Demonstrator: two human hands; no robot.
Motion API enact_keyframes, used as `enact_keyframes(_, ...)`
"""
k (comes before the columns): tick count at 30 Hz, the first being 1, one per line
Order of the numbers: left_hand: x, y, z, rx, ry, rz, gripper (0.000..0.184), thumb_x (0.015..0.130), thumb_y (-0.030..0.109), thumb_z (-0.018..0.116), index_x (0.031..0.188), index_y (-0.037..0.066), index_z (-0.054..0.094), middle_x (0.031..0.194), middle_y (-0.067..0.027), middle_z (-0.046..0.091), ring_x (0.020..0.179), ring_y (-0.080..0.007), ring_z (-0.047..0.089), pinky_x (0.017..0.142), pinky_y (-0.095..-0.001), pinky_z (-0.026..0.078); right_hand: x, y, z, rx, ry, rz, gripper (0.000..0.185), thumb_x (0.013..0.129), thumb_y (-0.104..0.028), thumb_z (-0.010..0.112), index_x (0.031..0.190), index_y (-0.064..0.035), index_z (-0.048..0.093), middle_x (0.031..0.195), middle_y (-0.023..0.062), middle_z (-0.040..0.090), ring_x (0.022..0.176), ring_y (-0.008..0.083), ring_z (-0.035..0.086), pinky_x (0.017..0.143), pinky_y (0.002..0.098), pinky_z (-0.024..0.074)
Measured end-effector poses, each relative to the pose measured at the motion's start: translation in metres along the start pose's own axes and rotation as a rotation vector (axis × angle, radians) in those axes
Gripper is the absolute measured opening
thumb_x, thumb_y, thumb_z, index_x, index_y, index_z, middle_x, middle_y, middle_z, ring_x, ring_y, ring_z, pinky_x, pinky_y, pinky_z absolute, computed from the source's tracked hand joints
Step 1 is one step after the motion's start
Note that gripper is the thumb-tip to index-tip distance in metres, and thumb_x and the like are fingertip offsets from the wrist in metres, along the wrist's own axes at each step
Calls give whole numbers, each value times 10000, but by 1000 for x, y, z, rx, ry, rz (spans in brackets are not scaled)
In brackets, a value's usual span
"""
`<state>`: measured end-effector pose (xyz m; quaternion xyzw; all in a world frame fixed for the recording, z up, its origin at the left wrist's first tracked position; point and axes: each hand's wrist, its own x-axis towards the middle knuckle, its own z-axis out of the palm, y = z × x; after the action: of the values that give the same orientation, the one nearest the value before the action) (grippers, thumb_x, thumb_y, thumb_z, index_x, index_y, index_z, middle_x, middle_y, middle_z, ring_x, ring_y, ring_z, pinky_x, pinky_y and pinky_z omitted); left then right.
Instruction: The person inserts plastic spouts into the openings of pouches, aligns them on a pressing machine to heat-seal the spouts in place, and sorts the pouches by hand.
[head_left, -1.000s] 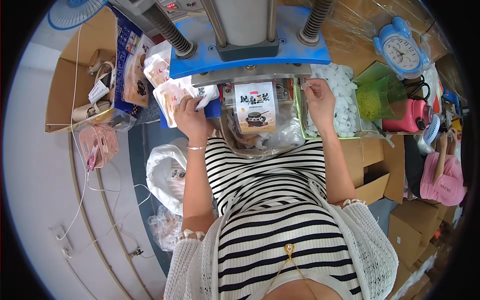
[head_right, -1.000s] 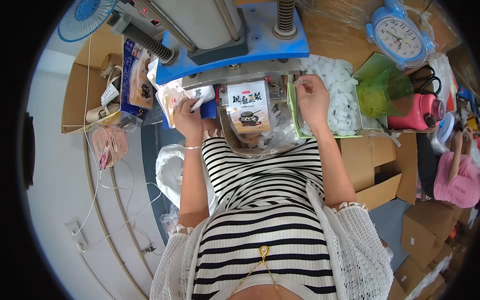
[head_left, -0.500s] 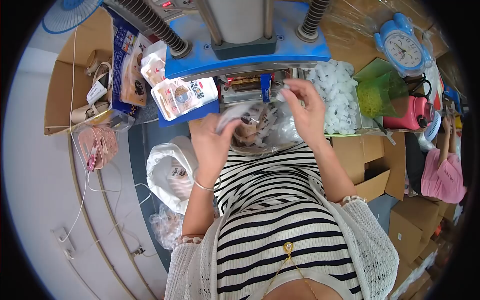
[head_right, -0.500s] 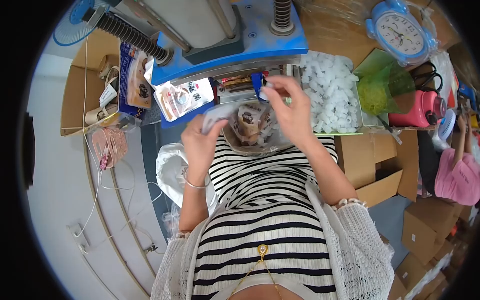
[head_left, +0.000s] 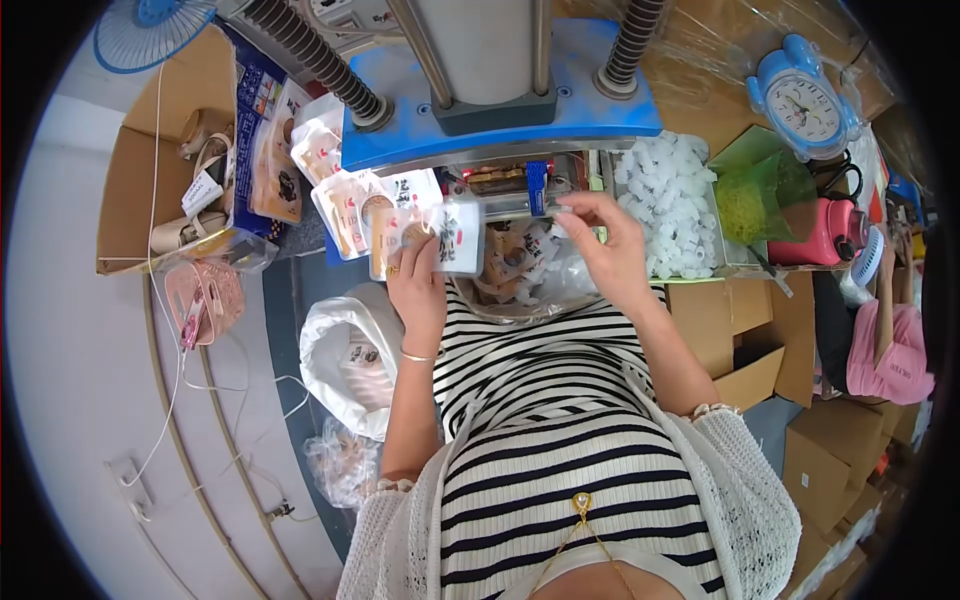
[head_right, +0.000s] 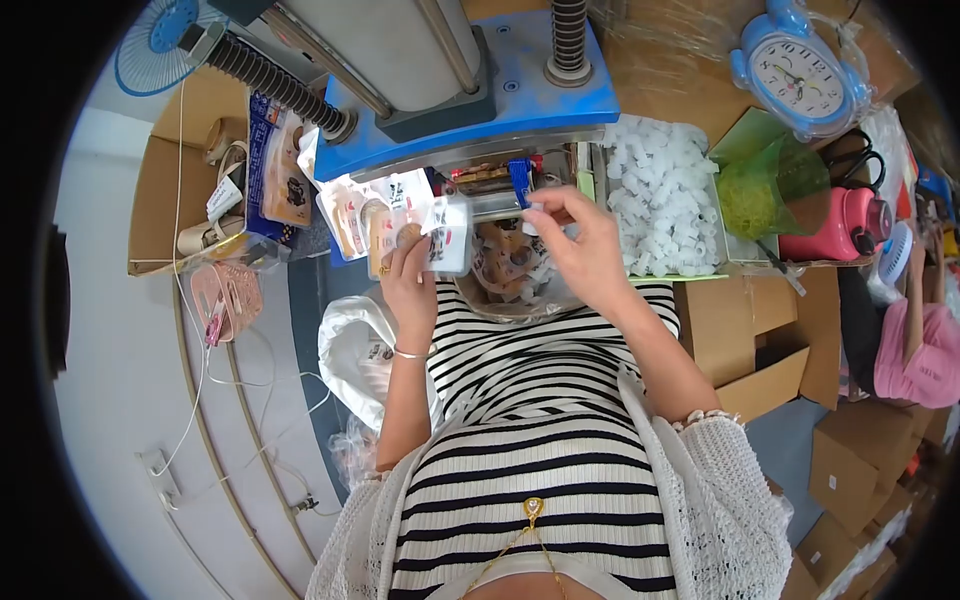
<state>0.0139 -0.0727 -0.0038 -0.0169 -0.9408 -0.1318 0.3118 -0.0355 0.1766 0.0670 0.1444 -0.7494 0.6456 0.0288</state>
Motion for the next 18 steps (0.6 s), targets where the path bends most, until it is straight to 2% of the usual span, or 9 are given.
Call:
enact_keyframes(2,-6,12,-8,-122,-30,-108,198,746,54,699,935,4,665,918,-76,660,816,-234,627,717,-355,484,-3,7,-4,30,28,62,180,869,-64,654,1045,-26,644,875,9,604,782,76,543,729,216,449)
enact_keyframes(3,-5,17,-12,-119,-26,-115,198,746,54,699,935,4,665,918,-76,660,816,-234,627,717,-355,484,-1,9,-4,48,42,85,179,868,-61,654,1043,-28,644,879,11,603,787,77,543,734,219,449)
enact_keyframes(4,6,29,-26,-193,-84,-193,165,767,69,700,914,4,666,870,-62,656,762,-202,610,679,-328,474,1,7,-2,50,37,87,179,868,-61,654,1043,-28,644,879,11,603,787,77,543,734,219,449)
enact_keyframes(6,20,53,-43,-349,-209,-343,121,808,99,703,872,3,669,775,-34,649,654,-139,575,603,-275,455,7,-4,5,88,81,8,185,858,-56,658,1039,-27,643,885,20,605,795,85,546,748,227,451)
enact_keyframes(7,20,60,-43,-354,-216,-338,121,808,99,703,872,3,669,775,-34,649,654,-139,575,603,-275,455,10,-8,7,104,110,-32,188,853,-53,660,1038,-26,643,888,25,606,798,89,548,755,231,452)
enact_keyframes(10,21,80,-35,-931,-436,-710,180,852,161,698,824,-14,664,749,-23,655,675,-82,552,650,-251,460,26,-10,1,-36,-1,-82,182,848,-51,659,1027,-22,644,899,37,612,804,99,553,764,242,454)
enact_keyframes(12,15,87,-21,-985,-452,-715,195,860,167,694,831,-23,666,742,-15,652,662,-62,536,624,-238,451,30,-6,-1,-109,-66,-106,180,845,-51,658,1022,-20,644,904,43,615,806,103,556,769,247,456)
enact_keyframes(15,2,85,-1,-1059,-449,-747,225,875,181,687,845,-42,670,729,0,645,637,-22,504,574,-213,433,28,21,13,-141,-52,35,164,847,-61,654,1003,-9,644,912,51,626,809,119,568,768,257,460)
enact_keyframes(18,-5,84,13,-1182,-457,-734,181,878,158,682,934,-14,699,756,20,647,633,-5,489,545,-185,390,22,44,19,-99,-27,101,154,851,-69,651,993,-7,644,901,51,629,807,121,571,769,259,460)
